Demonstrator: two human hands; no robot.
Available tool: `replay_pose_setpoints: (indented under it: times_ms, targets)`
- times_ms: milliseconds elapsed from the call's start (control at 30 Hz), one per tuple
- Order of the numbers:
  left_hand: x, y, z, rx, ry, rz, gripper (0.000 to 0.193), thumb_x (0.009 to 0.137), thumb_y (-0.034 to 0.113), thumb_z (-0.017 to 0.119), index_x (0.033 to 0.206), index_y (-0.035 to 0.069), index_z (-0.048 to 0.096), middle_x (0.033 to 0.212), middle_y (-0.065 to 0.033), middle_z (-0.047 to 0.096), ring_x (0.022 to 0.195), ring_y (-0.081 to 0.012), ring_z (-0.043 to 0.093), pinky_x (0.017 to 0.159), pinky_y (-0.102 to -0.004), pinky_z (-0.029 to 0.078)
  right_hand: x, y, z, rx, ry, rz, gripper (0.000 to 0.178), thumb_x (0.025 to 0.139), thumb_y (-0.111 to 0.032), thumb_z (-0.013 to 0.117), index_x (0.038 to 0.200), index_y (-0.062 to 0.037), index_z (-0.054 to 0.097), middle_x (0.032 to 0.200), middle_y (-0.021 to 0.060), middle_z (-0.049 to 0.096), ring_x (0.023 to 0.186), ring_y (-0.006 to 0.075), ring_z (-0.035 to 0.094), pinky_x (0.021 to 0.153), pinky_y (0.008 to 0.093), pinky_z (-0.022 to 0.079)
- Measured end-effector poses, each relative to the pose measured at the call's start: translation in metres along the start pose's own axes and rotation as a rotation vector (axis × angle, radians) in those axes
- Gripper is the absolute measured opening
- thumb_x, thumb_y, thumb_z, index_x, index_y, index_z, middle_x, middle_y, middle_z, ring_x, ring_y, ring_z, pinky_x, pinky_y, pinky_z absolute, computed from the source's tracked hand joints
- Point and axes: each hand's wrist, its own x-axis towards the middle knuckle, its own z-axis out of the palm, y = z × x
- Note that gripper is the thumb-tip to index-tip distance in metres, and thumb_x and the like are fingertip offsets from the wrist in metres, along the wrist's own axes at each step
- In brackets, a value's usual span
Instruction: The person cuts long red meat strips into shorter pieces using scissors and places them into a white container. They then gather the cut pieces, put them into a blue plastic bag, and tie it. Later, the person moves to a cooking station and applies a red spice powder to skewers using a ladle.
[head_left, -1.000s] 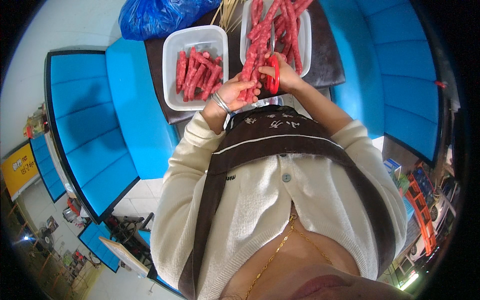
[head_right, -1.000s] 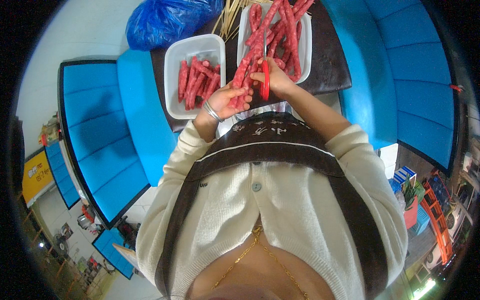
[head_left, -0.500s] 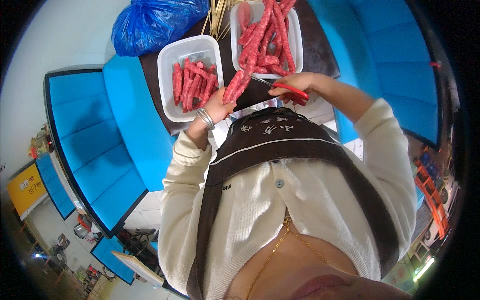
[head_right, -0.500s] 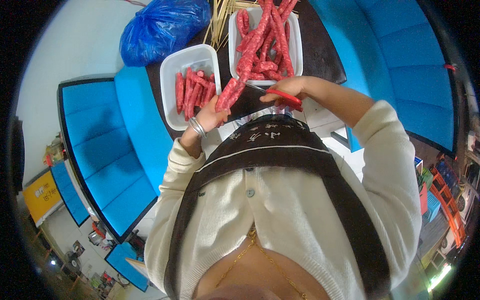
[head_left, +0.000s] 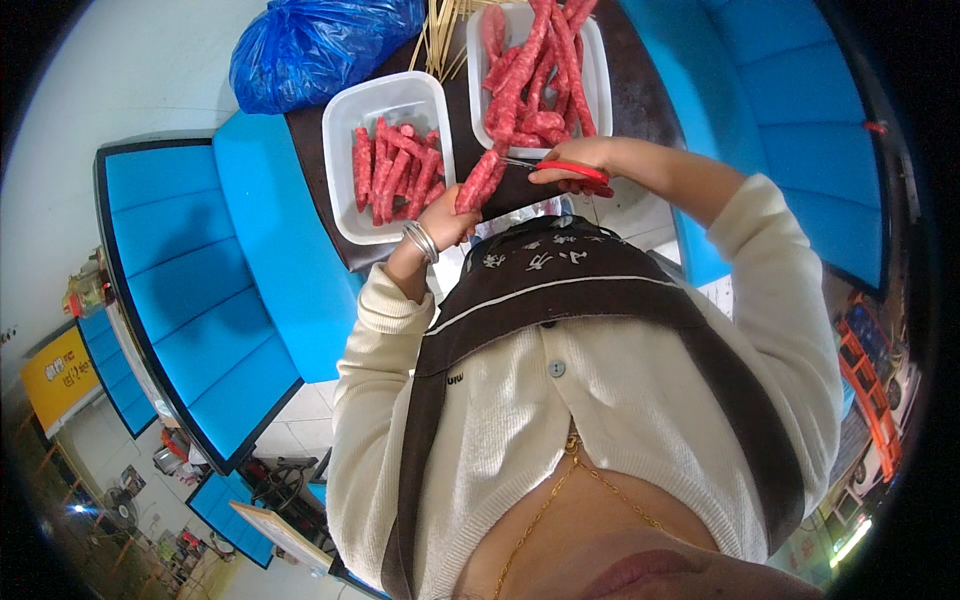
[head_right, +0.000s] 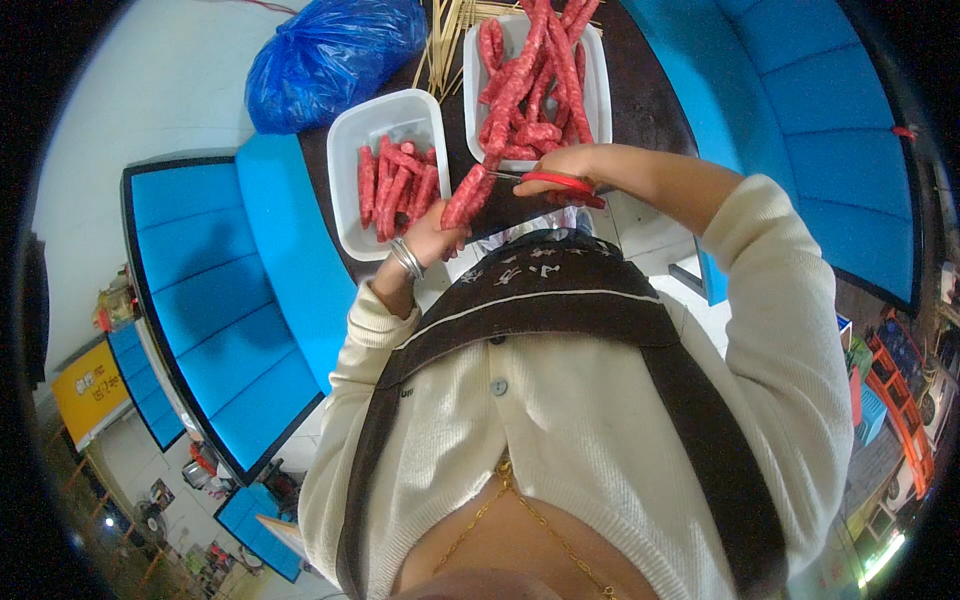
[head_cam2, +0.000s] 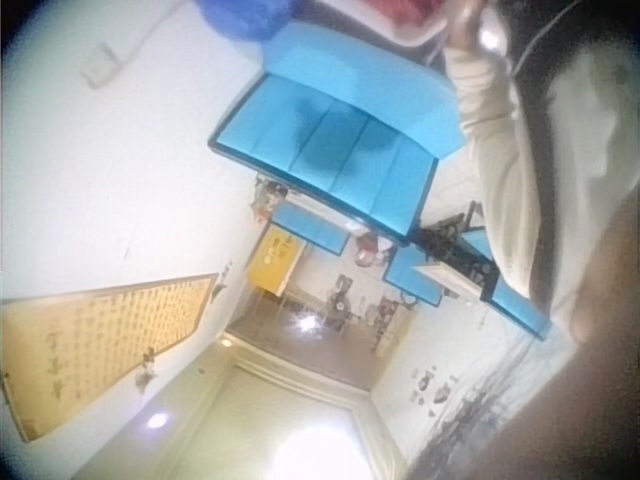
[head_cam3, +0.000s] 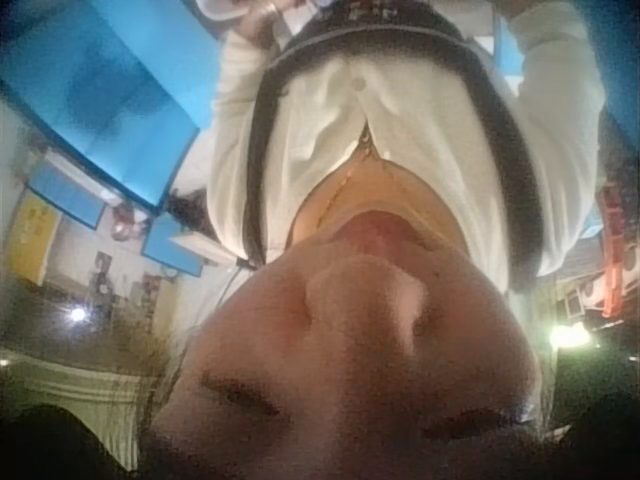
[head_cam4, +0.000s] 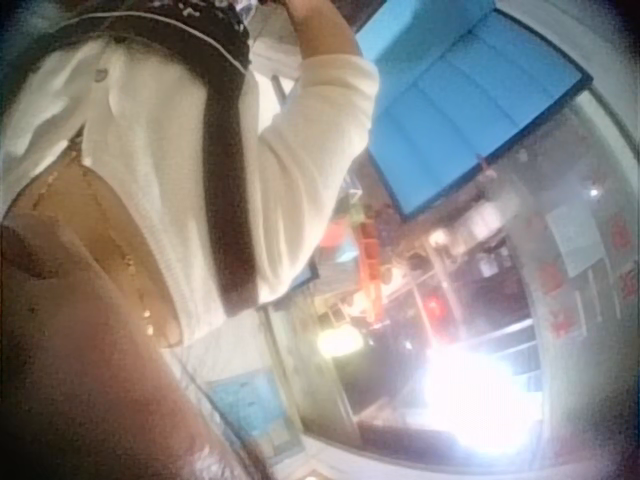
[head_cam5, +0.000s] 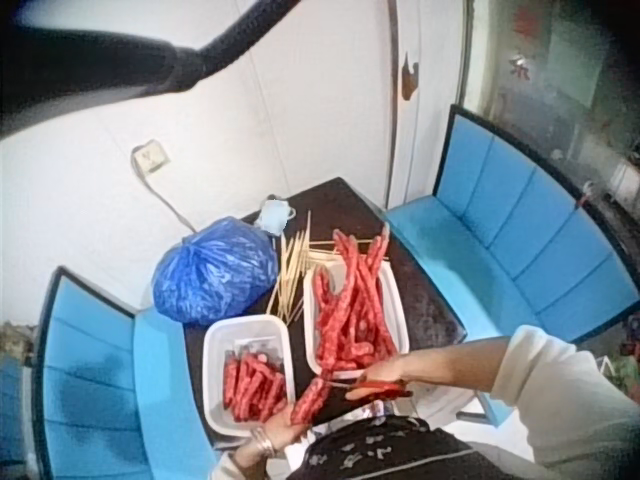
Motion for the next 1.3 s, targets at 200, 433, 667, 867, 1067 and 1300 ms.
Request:
replay_pose_setpoints:
  times_ms: [200, 433, 667, 867, 1067, 1300]
  targets:
    - [0.004, 0.000, -0.001, -0.046, -0.047, 0.024, 0.012, 0.073, 0.011, 0.053, 0.081, 0.005, 0.047, 0.056, -0.0018, 0.049, 0.045, -0.0106, 0.049, 0.039, -0.0220, 0.038, -0.003, -0.002, 0.000, -0.019, 0.032, 0.015, 0.046, 0.079, -0.049, 0.050, 0.076, -0.0030, 0.054, 0.061, 0.0044, 0.049, 0.050, 0.0131, 0.048, 0.045, 0.0263, 0.040]
    - [-0.026, -0.016, -0.026, -0.155, 0.073, -0.012, 0.027, 0.075, 0.009, 0.056, 0.098, 0.005, 0.044, 0.066, -0.0026, 0.053, 0.051, -0.0099, 0.051, 0.043, -0.0206, 0.039, -0.041, 0.009, -0.005, 0.055, 0.046, -0.081, 0.043, 0.079, -0.047, 0.051, 0.081, -0.0044, 0.053, 0.059, 0.0008, 0.046, 0.048, 0.0085, 0.044, 0.042, 0.0222, 0.037]
    - [0.003, -0.032, -0.105, -0.006, 0.391, 0.302, 0.042, 0.073, 0.011, 0.058, 0.112, 0.004, 0.043, 0.084, -0.0080, 0.058, 0.072, -0.0163, 0.056, 0.063, -0.0269, 0.045, -0.069, 0.037, -0.004, 0.367, 0.276, -0.150, 0.037, 0.080, -0.045, 0.053, 0.081, -0.0078, 0.050, 0.060, -0.0006, 0.045, 0.048, 0.0078, 0.043, 0.042, 0.0218, 0.035]
    - [0.085, 0.021, -0.032, 0.327, 0.406, 0.161, 0.039, 0.073, 0.020, 0.060, 0.105, 0.002, 0.046, 0.083, -0.0088, 0.056, 0.077, -0.0191, 0.055, 0.069, -0.0317, 0.043, -0.068, 0.048, -0.002, 0.528, 0.429, -0.204, 0.034, 0.079, -0.039, 0.057, 0.080, -0.0065, 0.049, 0.060, -0.0004, 0.045, 0.049, 0.0077, 0.043, 0.044, 0.0207, 0.036]
    - [0.103, 0.041, 0.009, 0.193, 0.435, 0.217, 0.034, 0.074, 0.013, 0.057, 0.104, 0.003, 0.045, 0.080, -0.0101, 0.057, 0.076, -0.0215, 0.056, 0.070, -0.0315, 0.044, -0.068, 0.065, -0.011, 0.593, 0.774, -0.162, 0.035, 0.078, -0.033, 0.060, 0.096, -0.0034, 0.051, 0.062, 0.0011, 0.047, 0.048, 0.0085, 0.044, 0.042, 0.0216, 0.035]
    - [0.153, 0.071, -0.044, 0.380, 0.534, 0.158, 0.033, 0.071, 0.013, 0.055, 0.101, 0.003, 0.045, 0.084, -0.0181, 0.057, 0.080, -0.0327, 0.056, 0.071, -0.0374, 0.043, -0.051, 0.089, -0.012, 0.651, 0.864, -0.155, 0.034, 0.078, -0.028, 0.061, 0.098, -0.0023, 0.051, 0.064, 0.0022, 0.051, 0.049, 0.0088, 0.046, 0.042, 0.0221, 0.037]
